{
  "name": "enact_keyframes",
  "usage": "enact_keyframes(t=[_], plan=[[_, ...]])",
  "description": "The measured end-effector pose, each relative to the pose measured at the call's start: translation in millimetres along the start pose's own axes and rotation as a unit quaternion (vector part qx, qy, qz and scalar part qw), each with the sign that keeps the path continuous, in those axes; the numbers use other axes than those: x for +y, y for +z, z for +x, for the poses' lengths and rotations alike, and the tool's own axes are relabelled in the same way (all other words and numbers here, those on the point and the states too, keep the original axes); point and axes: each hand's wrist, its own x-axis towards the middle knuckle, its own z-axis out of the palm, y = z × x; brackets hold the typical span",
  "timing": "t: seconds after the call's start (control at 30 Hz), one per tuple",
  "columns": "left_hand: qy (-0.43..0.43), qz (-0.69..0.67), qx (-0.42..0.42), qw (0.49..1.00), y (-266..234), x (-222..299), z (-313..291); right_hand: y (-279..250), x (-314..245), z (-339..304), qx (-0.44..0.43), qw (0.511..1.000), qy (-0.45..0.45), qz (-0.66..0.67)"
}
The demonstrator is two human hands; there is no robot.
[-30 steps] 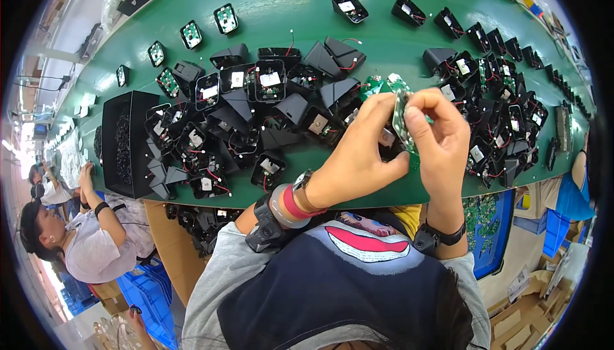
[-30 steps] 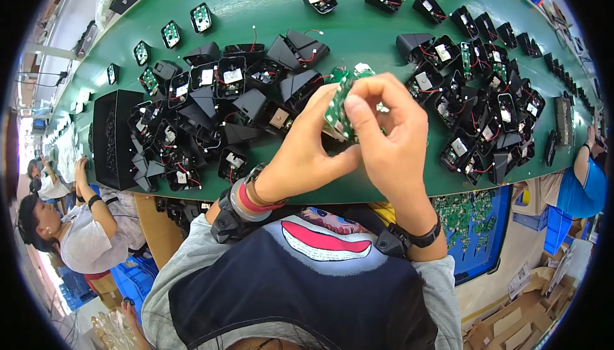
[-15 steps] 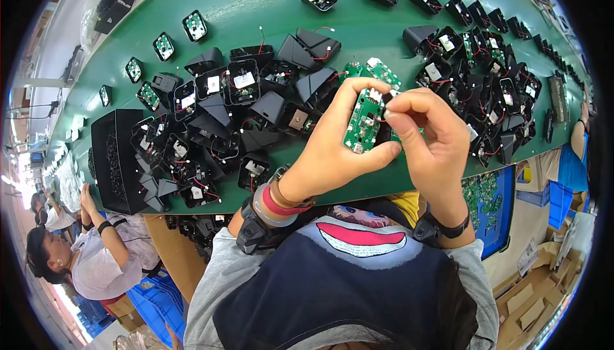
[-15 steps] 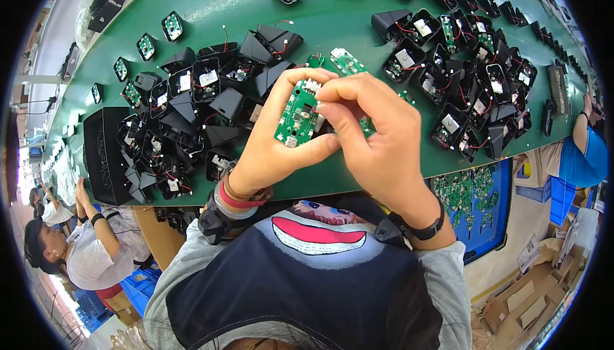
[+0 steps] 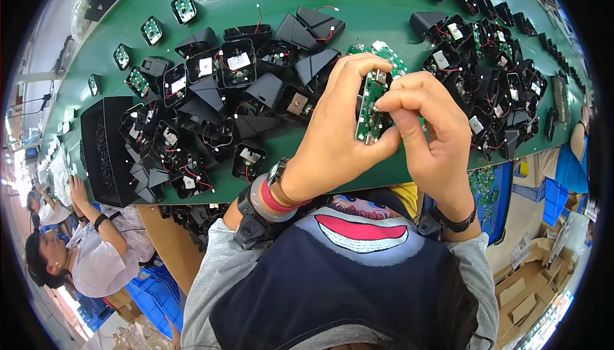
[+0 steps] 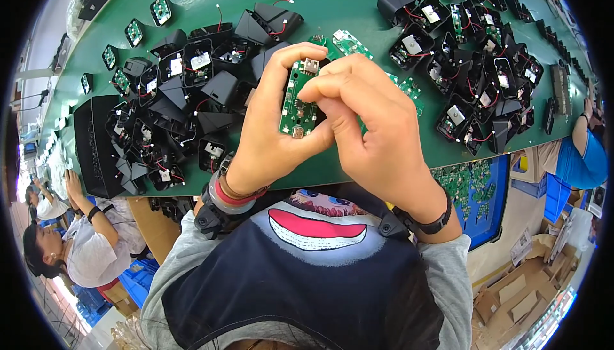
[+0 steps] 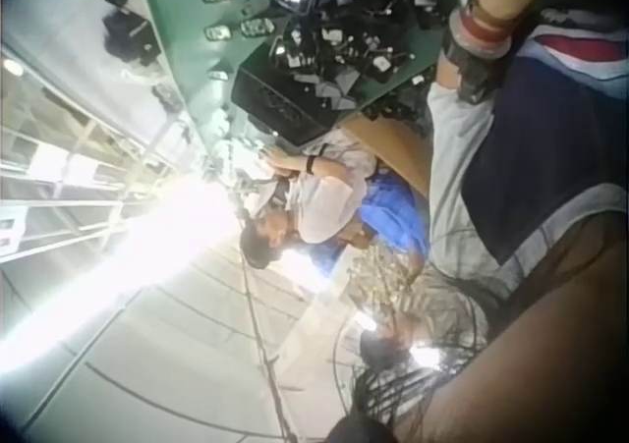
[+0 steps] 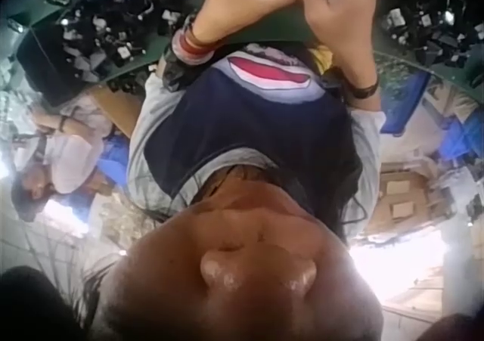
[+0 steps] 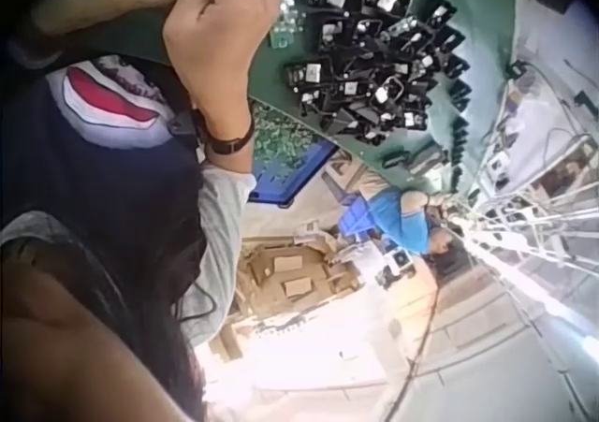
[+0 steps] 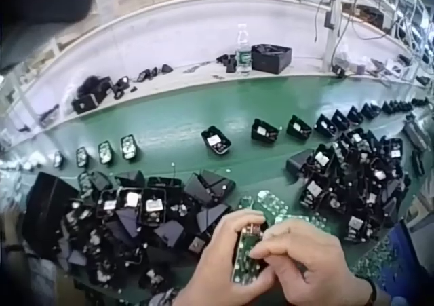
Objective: The person picks up a circuit board and a black plastic housing, connects a wire from the housing to the board by hand, and presses the board into the housing. They repeat this process for several units, placing each assembled component back onto the table.
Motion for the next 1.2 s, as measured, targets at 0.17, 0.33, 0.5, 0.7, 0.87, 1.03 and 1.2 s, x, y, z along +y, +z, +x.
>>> enact_keyframes(t=[0.17,0.33,0.5,0.7,0.87,1.03,1.2], plan=[[-0.01,-0.005,-0.01,1.0,-1.5,-0.6,-1.9,0.5,-4.0,-2.9,-0.02,0.999,0.022,-0.038],[0.029,0.028,0.002,0.999,1.1,-3.7,-1.2,0.2,-4.5,-5.5,-0.018,0.993,-0.011,-0.115],[0.058,0.074,0.008,0.996,2.9,-3.9,-0.9,-4.1,-7.0,-0.4,-0.062,0.981,-0.061,-0.176],[0.088,0.122,-0.005,0.989,3.7,-4.4,-0.1,-8.1,-10.2,5.0,-0.111,0.969,-0.077,-0.206],[0.097,0.075,-0.002,0.992,1.1,-2.5,0.5,-18.6,-5.3,20.9,-0.092,0.978,0.189,0.006],[0.057,-0.044,-0.015,0.997,2.2,-1.1,1.6,-20.7,-2.5,23.9,-0.122,0.963,0.234,0.058],[0.082,-0.054,-0.021,0.995,1.8,-7.1,3.4,-22.7,-0.1,-4.7,-0.026,0.933,0.236,0.268]])
